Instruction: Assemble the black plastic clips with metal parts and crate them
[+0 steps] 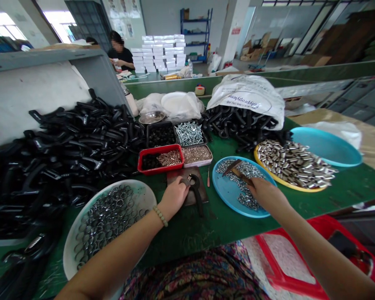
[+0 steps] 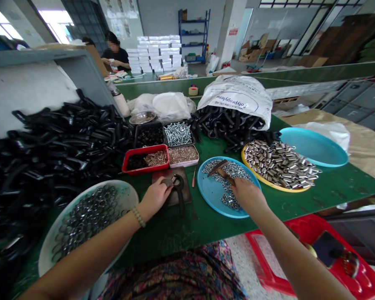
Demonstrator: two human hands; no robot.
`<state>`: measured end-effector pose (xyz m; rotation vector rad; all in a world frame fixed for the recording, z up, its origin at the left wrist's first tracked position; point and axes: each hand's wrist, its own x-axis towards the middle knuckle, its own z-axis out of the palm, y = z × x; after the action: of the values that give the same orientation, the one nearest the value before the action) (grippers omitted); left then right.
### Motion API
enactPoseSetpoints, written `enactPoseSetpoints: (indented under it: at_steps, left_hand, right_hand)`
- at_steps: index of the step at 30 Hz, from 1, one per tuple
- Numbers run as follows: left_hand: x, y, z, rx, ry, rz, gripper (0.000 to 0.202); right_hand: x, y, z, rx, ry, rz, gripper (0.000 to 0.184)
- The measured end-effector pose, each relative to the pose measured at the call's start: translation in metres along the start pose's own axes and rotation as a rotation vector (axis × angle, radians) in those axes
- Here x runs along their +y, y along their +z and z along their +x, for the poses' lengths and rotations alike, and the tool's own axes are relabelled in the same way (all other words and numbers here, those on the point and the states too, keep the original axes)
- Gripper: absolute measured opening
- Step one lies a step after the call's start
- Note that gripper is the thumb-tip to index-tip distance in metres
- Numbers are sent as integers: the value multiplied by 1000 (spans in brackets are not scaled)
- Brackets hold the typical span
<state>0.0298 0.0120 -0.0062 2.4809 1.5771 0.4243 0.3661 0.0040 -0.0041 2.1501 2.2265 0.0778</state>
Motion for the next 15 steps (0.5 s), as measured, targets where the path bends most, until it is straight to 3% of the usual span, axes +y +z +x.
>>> enactPoseSetpoints:
  at_steps: [15]
  left_hand:
    - [-2, 2, -1, 65, -78, -82, 28]
  right_hand:
    - [4, 4, 1, 0, 11, 28, 25]
